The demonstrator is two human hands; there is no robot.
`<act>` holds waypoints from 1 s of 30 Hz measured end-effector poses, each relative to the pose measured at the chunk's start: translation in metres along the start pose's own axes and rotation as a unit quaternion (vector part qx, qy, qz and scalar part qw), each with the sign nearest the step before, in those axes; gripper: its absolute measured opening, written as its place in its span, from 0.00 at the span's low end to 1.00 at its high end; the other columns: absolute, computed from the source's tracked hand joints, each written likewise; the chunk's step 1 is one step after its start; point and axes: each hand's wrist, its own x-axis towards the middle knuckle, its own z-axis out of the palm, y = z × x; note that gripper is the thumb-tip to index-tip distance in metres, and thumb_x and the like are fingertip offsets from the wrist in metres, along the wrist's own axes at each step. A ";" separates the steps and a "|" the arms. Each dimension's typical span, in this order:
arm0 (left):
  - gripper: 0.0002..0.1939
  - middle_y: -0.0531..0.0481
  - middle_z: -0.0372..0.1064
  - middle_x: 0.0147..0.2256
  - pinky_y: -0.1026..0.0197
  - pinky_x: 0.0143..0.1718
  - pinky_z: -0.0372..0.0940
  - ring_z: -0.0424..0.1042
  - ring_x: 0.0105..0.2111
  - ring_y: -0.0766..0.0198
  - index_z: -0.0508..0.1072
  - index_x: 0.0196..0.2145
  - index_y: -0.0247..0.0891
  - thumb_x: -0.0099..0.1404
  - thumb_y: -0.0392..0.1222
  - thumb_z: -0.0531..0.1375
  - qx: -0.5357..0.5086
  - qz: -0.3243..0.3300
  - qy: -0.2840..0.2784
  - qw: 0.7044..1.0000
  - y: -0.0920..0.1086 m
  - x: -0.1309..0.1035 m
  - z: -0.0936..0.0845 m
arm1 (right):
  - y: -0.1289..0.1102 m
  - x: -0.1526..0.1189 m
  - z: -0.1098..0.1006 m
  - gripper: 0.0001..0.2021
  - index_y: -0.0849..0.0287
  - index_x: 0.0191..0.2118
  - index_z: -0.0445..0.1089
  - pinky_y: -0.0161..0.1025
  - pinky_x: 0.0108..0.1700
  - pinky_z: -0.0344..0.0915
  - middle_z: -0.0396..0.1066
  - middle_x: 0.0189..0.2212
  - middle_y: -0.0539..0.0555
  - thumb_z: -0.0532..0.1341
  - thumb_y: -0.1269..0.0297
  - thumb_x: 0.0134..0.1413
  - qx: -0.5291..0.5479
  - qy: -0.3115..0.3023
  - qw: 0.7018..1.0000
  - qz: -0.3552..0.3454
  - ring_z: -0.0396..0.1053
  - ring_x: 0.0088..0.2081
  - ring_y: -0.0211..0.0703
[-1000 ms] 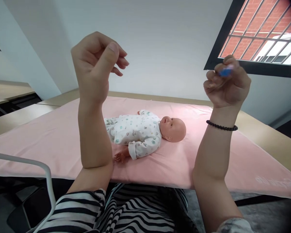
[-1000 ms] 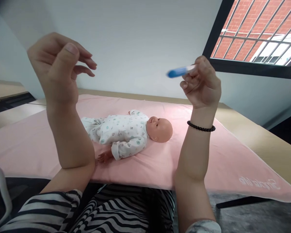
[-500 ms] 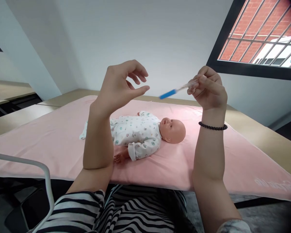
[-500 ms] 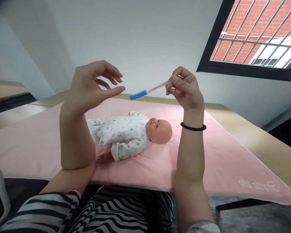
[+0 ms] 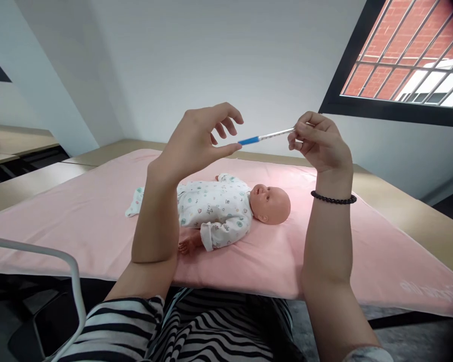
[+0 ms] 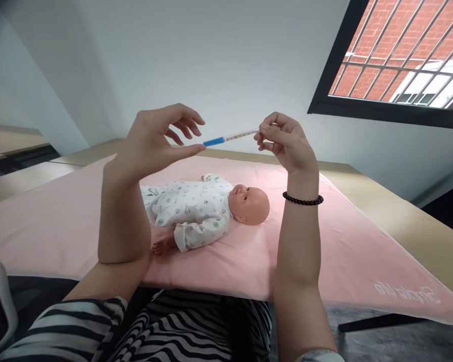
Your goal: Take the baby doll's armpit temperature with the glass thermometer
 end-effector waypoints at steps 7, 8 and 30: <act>0.15 0.49 0.77 0.43 0.57 0.41 0.73 0.76 0.41 0.60 0.74 0.50 0.44 0.65 0.42 0.66 0.023 -0.001 0.007 1.000 -0.005 -0.001 -0.004 | -0.001 -0.002 -0.004 0.18 0.50 0.32 0.69 0.40 0.35 0.71 0.71 0.29 0.50 0.74 0.47 0.46 -0.031 0.036 0.999 0.005 0.72 0.36 0.44; 0.15 0.49 0.77 0.43 0.57 0.41 0.73 0.76 0.41 0.60 0.74 0.50 0.44 0.65 0.42 0.66 0.024 0.001 0.010 1.000 -0.006 -0.001 -0.005 | -0.002 -0.002 -0.005 0.17 0.50 0.32 0.69 0.41 0.36 0.72 0.71 0.30 0.50 0.73 0.47 0.47 -0.024 0.047 0.999 -0.003 0.72 0.38 0.46; 0.11 0.50 0.76 0.43 0.60 0.36 0.73 0.77 0.41 0.60 0.72 0.44 0.45 0.70 0.52 0.63 -0.010 -0.001 0.119 0.993 -0.007 0.000 -0.008 | -0.009 -0.002 0.015 0.16 0.51 0.31 0.66 0.39 0.36 0.75 0.72 0.32 0.49 0.71 0.50 0.54 -0.045 0.090 0.994 -0.051 0.72 0.36 0.41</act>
